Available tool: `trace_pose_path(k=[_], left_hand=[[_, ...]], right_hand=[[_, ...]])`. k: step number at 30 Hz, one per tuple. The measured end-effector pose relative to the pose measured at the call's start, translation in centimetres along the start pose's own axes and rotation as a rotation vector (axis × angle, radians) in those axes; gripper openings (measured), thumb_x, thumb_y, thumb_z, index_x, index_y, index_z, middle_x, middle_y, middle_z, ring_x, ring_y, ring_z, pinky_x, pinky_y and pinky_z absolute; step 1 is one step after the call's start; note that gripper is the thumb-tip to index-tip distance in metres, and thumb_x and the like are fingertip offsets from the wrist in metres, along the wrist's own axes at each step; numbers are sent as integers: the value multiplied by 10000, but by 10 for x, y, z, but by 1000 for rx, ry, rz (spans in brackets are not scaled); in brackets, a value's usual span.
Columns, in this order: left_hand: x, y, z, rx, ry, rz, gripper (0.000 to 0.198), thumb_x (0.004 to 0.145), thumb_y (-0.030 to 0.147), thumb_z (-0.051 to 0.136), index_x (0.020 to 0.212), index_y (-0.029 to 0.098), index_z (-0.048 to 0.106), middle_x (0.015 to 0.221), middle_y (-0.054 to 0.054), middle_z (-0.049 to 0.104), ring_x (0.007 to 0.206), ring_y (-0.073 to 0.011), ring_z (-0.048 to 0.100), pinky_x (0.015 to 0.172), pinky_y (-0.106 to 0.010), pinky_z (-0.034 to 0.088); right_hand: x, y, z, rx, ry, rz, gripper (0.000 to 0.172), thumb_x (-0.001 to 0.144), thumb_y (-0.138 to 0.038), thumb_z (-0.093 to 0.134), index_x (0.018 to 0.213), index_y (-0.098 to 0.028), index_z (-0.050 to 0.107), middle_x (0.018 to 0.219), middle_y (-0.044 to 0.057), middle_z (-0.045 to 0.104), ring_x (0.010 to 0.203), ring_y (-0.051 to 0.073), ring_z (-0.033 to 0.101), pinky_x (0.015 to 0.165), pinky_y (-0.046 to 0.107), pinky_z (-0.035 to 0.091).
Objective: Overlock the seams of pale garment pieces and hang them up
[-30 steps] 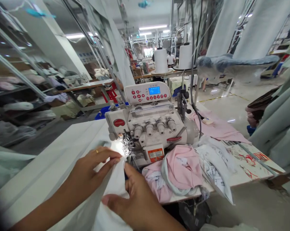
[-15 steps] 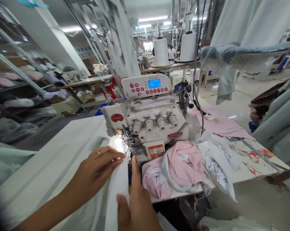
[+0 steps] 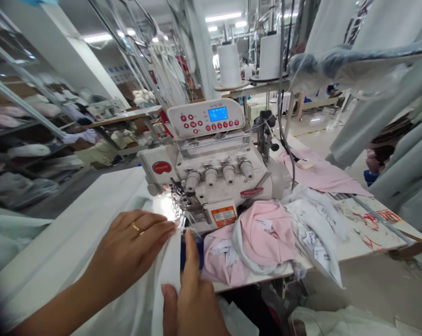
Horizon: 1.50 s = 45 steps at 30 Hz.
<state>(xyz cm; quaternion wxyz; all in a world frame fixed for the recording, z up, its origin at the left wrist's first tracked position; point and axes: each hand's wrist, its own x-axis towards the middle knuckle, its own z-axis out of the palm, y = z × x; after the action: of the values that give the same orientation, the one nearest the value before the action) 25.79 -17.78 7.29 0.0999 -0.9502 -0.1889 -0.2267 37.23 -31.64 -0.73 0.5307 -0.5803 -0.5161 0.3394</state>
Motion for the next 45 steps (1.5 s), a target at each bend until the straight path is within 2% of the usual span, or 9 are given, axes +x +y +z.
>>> trace_pose_path(k=[6,8,11,15,20,25,30,38,45], left_hand=[[14,-17,-1,-634,-297,-419,215,1004,315,454,904,203,609,859,2,670,810,-142,607,711,-257,476],[17,-22,0,-684,-352,-439,227,991,344,478,887,207,627,841,7,678,793,-137,610,685,-245,475],[15,-26,0,-634,-314,-446,181,946,352,578,868,216,667,831,13,682,770,-130,612,671,-243,470],[6,-21,-2,-332,-61,-248,70,899,294,679,867,234,692,895,4,693,867,-158,608,785,-293,461],[-7,-5,-9,176,90,107,225,984,119,496,1053,204,692,997,-24,753,945,-219,629,892,-418,387],[-11,4,-9,222,103,180,240,1002,97,452,1134,112,652,1047,-63,766,941,-241,652,870,-440,394],[-8,6,-7,161,74,89,253,1016,118,436,1136,142,658,1048,-43,766,939,-232,651,908,-451,386],[-13,21,-13,303,-84,131,301,944,80,490,1207,99,634,1070,-99,742,956,-280,647,896,-468,412],[-5,5,-2,256,-85,117,280,961,116,452,1196,82,599,1209,-150,686,1085,-274,626,946,-403,446]], right_hand=[[-1,-3,-5,-27,-52,12,714,990,-315,532,1593,-233,160,893,76,703,715,274,705,620,323,557],[-1,-3,-8,-81,-79,14,516,998,-321,506,1490,-263,363,843,55,680,704,262,689,596,303,518],[1,-4,-12,-155,-149,15,185,1023,-353,444,1091,-258,589,760,30,647,680,240,661,576,278,446],[4,-7,-12,-148,-192,-43,276,1035,-353,345,852,-230,511,696,7,630,603,200,622,537,279,336],[0,-3,-5,-246,-10,-156,541,1078,-490,217,712,-216,507,713,2,577,579,155,565,539,293,291],[-3,-4,-4,-422,114,-323,683,1096,-467,156,613,-203,560,629,2,553,479,134,476,515,317,248],[-2,-5,-1,-425,266,-395,695,1098,-430,186,552,-187,541,595,15,528,548,155,513,570,324,295],[-11,17,-4,-204,-172,-215,521,1058,-447,318,677,-204,578,727,20,620,511,124,569,445,236,310],[9,1,-8,123,-153,-171,511,1042,-445,340,709,-191,633,767,59,665,672,168,646,582,228,438]])
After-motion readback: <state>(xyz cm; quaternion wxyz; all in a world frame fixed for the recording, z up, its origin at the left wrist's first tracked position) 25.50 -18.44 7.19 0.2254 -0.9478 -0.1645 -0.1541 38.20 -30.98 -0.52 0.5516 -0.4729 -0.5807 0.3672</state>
